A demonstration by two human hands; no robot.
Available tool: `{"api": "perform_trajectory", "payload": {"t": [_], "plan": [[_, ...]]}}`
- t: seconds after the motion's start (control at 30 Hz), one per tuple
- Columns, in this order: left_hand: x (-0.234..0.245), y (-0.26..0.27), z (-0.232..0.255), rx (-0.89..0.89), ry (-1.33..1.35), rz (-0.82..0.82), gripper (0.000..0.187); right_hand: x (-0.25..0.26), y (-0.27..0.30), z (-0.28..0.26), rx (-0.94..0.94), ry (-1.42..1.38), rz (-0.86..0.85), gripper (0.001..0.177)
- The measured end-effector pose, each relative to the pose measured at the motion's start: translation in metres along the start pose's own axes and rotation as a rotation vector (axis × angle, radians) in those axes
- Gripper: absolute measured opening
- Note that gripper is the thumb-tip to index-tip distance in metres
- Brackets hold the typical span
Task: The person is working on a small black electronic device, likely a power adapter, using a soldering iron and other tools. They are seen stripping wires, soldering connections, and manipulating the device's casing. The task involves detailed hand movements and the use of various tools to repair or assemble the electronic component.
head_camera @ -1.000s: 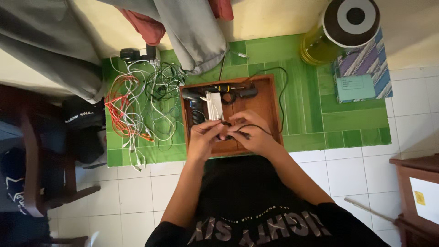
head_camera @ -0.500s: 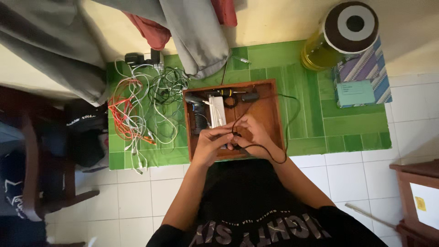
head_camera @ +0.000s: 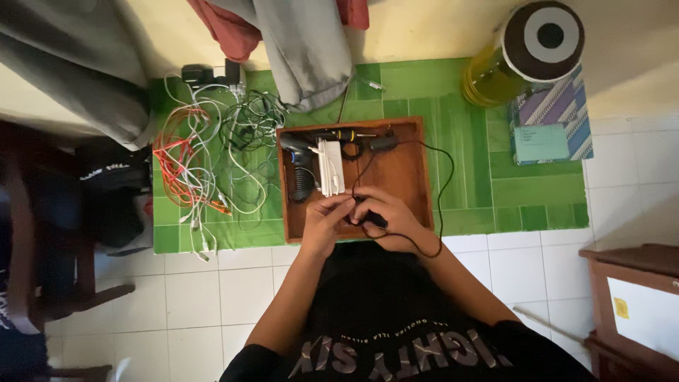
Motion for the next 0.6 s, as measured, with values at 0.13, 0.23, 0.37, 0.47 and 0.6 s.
{"api": "perform_trajectory", "payload": {"t": [0.13, 0.23, 0.37, 0.47, 0.6], "plan": [[0.003, -0.003, -0.001, 0.028, -0.007, -0.011, 0.018, 0.007, 0.001, -0.009, 0.082, -0.003, -0.058, 0.028], [0.002, -0.007, 0.000, -0.003, -0.098, -0.033, 0.016, 0.008, 0.004, -0.007, 0.146, 0.011, -0.058, 0.031], [-0.003, -0.006, 0.003, 0.028, -0.050, -0.060, 0.017, -0.002, 0.012, 0.012, 0.002, 0.024, 0.074, 0.027], [-0.010, -0.005, 0.006, 0.010, -0.065, -0.105, 0.017, -0.008, 0.021, 0.024, -0.084, 0.005, 0.219, 0.027], [-0.022, -0.002, 0.017, 0.021, -0.122, -0.189, 0.017, -0.012, 0.025, 0.031, -0.157, -0.045, 0.263, 0.039]]}}
Point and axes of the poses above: each hand's wrist, its own y-axis away from the middle knuckle, its own x-axis out of the back of the hand, z = x × y, the point moved 2 cm from there along -y, towards the middle knuckle
